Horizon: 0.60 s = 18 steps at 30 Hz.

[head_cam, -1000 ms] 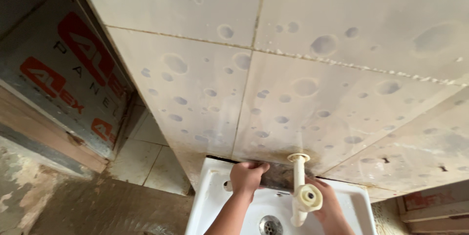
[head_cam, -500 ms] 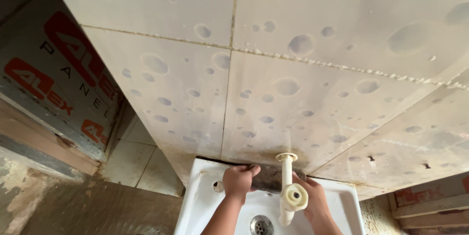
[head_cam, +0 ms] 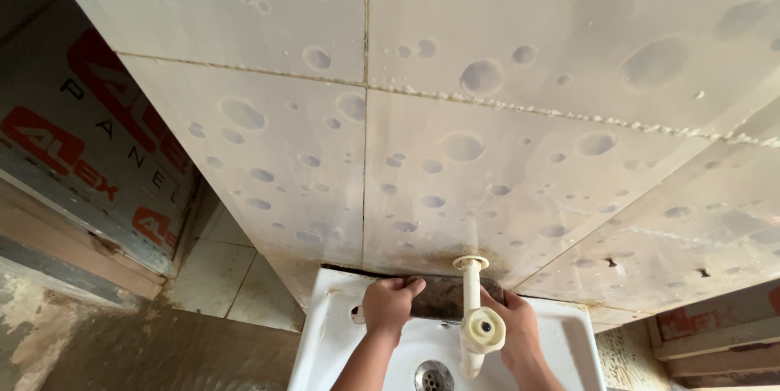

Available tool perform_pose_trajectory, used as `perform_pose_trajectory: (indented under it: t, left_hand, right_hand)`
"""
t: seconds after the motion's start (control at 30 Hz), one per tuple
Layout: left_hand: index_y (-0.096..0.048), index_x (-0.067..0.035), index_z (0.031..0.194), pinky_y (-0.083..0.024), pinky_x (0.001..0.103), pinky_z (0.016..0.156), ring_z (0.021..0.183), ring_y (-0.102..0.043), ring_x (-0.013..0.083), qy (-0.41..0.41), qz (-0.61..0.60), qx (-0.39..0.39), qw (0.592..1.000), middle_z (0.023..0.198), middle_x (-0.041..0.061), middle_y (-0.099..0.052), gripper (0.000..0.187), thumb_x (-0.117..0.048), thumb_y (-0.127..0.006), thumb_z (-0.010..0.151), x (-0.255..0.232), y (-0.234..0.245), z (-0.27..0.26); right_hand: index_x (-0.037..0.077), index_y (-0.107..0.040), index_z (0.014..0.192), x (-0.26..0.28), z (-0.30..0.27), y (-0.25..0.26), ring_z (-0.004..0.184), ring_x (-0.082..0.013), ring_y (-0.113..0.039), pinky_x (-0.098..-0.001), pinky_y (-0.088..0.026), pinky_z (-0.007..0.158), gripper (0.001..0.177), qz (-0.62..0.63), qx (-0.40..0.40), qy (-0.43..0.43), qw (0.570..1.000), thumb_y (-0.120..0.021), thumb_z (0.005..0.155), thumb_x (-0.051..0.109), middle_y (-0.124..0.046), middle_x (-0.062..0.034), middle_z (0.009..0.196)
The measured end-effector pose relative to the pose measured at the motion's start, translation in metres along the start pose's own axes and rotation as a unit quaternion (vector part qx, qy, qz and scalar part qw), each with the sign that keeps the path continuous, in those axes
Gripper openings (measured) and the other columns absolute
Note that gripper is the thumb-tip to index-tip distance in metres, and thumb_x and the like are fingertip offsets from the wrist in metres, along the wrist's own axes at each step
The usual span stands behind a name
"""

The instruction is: The person applies a dark sealant around the base of a sink faucet using their fingers and a small applicator, then retrieves a container with green residue from a shelf, rinses it under the faucet, and scrubs the interior with a brush.

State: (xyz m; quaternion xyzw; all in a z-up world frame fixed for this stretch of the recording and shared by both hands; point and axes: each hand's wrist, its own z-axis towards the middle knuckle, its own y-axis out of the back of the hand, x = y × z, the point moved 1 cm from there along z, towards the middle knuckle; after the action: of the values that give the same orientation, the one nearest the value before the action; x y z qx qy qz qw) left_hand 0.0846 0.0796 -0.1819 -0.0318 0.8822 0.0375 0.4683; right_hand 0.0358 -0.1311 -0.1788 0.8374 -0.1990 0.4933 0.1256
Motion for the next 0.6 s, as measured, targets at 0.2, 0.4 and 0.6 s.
perform_pose_trajectory:
  t: [0.2,0.4,0.6]
  left_hand:
    - [-0.082,-0.005,0.101,-0.062,0.034,0.062,0.074,-0.073,0.0161,-0.002,-0.016,0.055,0.998,0.087,0.006,-0.080,0.027,-0.024,-0.082,0.082,-0.018,-0.002,-0.015]
    - [-0.082,0.002,0.095,-0.061,0.037,0.058,0.065,-0.069,0.0192,-0.023,0.026,0.029,0.999,0.081,0.012,-0.077,0.029,-0.023,-0.085,0.081,-0.006,-0.002,-0.006]
    - [-0.082,-0.003,0.097,-0.049,0.034,0.057,0.063,-0.062,0.0195,-0.011,0.039,-0.005,0.999,0.079,0.008,-0.077,0.023,-0.020,-0.083,0.082,-0.019,0.005,-0.014]
  right_hand:
    - [-0.007,-0.074,0.118,0.036,-0.022,0.009,0.075,-0.0162,-0.069,-0.0324,-0.055,0.066,0.047,-0.085,-0.048,0.042,0.994,-0.077,0.087,0.029,-0.079,-0.0144,0.094]
    - [-0.008,-0.077,0.107,0.006,-0.004,0.010,0.071,-0.0178,-0.066,-0.0353,-0.053,0.061,0.041,-0.119,-0.052,0.091,0.987,-0.079,0.086,0.028,-0.078,-0.0175,0.089]
    - [-0.010,-0.068,0.111,-0.026,0.027,0.010,0.072,-0.0199,-0.068,-0.0354,-0.055,0.059,0.045,0.084,0.010,-0.021,0.996,-0.079,0.087,0.027,-0.073,-0.0118,0.086]
